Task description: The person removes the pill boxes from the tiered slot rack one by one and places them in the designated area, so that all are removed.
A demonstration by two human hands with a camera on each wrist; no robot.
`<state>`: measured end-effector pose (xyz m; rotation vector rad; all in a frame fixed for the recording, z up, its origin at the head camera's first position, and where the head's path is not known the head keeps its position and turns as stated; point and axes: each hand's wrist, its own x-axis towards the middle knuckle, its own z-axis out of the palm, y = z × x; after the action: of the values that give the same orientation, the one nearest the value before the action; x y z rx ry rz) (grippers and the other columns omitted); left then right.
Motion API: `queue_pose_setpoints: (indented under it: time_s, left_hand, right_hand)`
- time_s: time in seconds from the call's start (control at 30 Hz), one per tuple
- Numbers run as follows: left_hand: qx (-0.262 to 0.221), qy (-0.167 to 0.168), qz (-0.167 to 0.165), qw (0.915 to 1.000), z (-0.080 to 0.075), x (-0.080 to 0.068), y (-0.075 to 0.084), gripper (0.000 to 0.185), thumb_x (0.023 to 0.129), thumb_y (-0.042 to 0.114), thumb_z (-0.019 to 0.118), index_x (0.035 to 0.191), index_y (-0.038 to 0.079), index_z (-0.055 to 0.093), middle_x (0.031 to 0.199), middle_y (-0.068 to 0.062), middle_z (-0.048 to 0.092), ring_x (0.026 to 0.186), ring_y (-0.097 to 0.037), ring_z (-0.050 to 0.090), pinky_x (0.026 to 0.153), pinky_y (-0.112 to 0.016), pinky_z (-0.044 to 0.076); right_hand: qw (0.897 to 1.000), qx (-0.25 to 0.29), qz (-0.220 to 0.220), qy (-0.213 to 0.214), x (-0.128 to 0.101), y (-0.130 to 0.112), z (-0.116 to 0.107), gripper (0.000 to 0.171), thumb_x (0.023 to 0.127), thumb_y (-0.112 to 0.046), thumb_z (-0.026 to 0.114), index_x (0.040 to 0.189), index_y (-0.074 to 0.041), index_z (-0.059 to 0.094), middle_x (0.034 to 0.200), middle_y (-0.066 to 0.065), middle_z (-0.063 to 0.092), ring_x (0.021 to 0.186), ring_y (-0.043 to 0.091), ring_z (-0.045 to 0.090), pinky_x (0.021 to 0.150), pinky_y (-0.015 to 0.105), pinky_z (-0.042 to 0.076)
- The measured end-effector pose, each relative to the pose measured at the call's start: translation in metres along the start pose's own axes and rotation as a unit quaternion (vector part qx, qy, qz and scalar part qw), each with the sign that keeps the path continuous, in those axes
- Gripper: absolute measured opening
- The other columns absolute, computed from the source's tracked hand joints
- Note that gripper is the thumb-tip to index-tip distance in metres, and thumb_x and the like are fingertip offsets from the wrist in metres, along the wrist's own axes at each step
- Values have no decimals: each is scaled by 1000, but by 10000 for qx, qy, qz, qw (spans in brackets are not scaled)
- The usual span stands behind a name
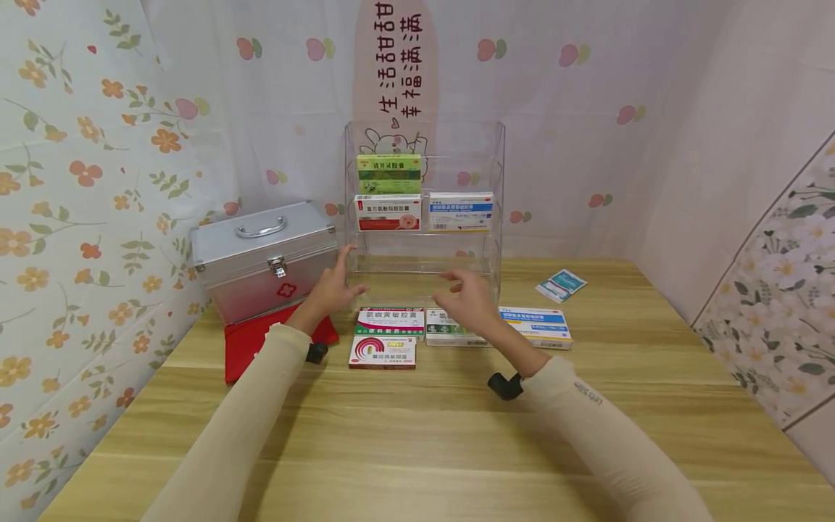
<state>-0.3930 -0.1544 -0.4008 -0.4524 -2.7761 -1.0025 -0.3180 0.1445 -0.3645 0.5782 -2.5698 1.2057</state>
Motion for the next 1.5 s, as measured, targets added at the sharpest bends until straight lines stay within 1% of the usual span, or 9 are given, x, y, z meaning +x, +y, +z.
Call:
queue_pose_setpoints:
  time_s: [0.23, 0.33, 0.43, 0.57, 0.73, 1.0, 1.23, 1.37, 1.5]
  left_hand:
    - [-9, -16, 5, 10000, -1, -1, 1, 91, 92, 25, 73, 154, 34, 7, 61, -12, 54, 46, -24, 58, 55, -38, 51]
    - [-58, -4, 0, 10000, 0, -1, 0, 92, 91, 25, 73, 155, 32, 7, 61, -13, 54, 46, -23, 59, 53, -38, 52]
    - [-95, 4, 3, 10000, -1, -1, 0, 93, 91, 24, 74, 156, 30, 8, 61, -13, 55, 45, -23, 59, 53, -38, 52]
    - [-76, -54, -5, 10000, -1, -1, -1, 93, 92, 25, 73, 156, 31, 6, 60, -12, 54, 45, -24, 58, 55, -38, 52]
    - [-62, 2, -15, 10000, -2, 0, -1, 91, 92, 25, 73, 154, 34, 7, 60, -12, 52, 45, -24, 57, 54, -38, 51]
    - [94, 28, -13, 10000, -1, 1, 1, 89, 91, 26, 74, 153, 34, 10, 61, -9, 47, 48, -24, 52, 50, -35, 49]
    - [95, 9, -67, 9999, 1, 1, 1, 90, 91, 25, 74, 153, 35, 9, 62, -11, 48, 48, -24, 53, 48, -34, 49]
    - [102, 43, -48, 9999, 1, 1, 2, 90, 91, 25, 74, 153, 34, 10, 62, -11, 49, 48, -25, 53, 48, -35, 48]
    - [116, 17, -78, 9999, 0, 1, 2, 89, 91, 25, 73, 154, 32, 10, 63, -11, 49, 49, -25, 54, 50, -35, 49]
  right_hand:
    - [9984, 28, -297, 474, 23, 14, -12, 42, 88, -7, 72, 127, 3, 62, 129, 23, 60, 110, 45, 58, 87, 53, 52]
    - [9941, -286, -662, 815, 37, 21, -17, 36, 87, -7, 73, 120, 5, 65, 123, 26, 59, 107, 45, 56, 90, 54, 48]
    - [9866, -585, -938, 1199, 51, 22, -24, 35, 85, -8, 76, 115, 8, 66, 120, 30, 56, 105, 45, 54, 86, 55, 46]
    - [9838, -621, -846, 1455, 68, 20, -35, 37, 84, -6, 77, 115, 9, 66, 128, 31, 50, 116, 46, 48, 83, 53, 48]
    - [9822, -733, -693, 1582, 87, 16, -44, 37, 85, -7, 75, 118, 6, 66, 136, 30, 43, 127, 46, 35, 99, 58, 35]
    - [9745, -1665, -312, 1474, 105, 16, -58, 37, 87, -15, 74, 120, 1, 67, 146, 27, 37, 132, 48, 28, 100, 62, 33]
    - [9760, -2042, 40, 756, 112, 16, -69, 39, 90, -20, 70, 125, -2, 66, 152, 25, 31, 137, 49, 23, 100, 64, 36]
    - [9774, -2023, 72, 610, 116, 17, -74, 35, 90, -17, 70, 121, -1, 67, 147, 25, 33, 134, 47, 27, 99, 61, 39]
    - [9849, -1651, 44, 519, 119, 17, -79, 28, 90, -11, 69, 116, 1, 67, 139, 25, 34, 129, 44, 33, 101, 57, 38]
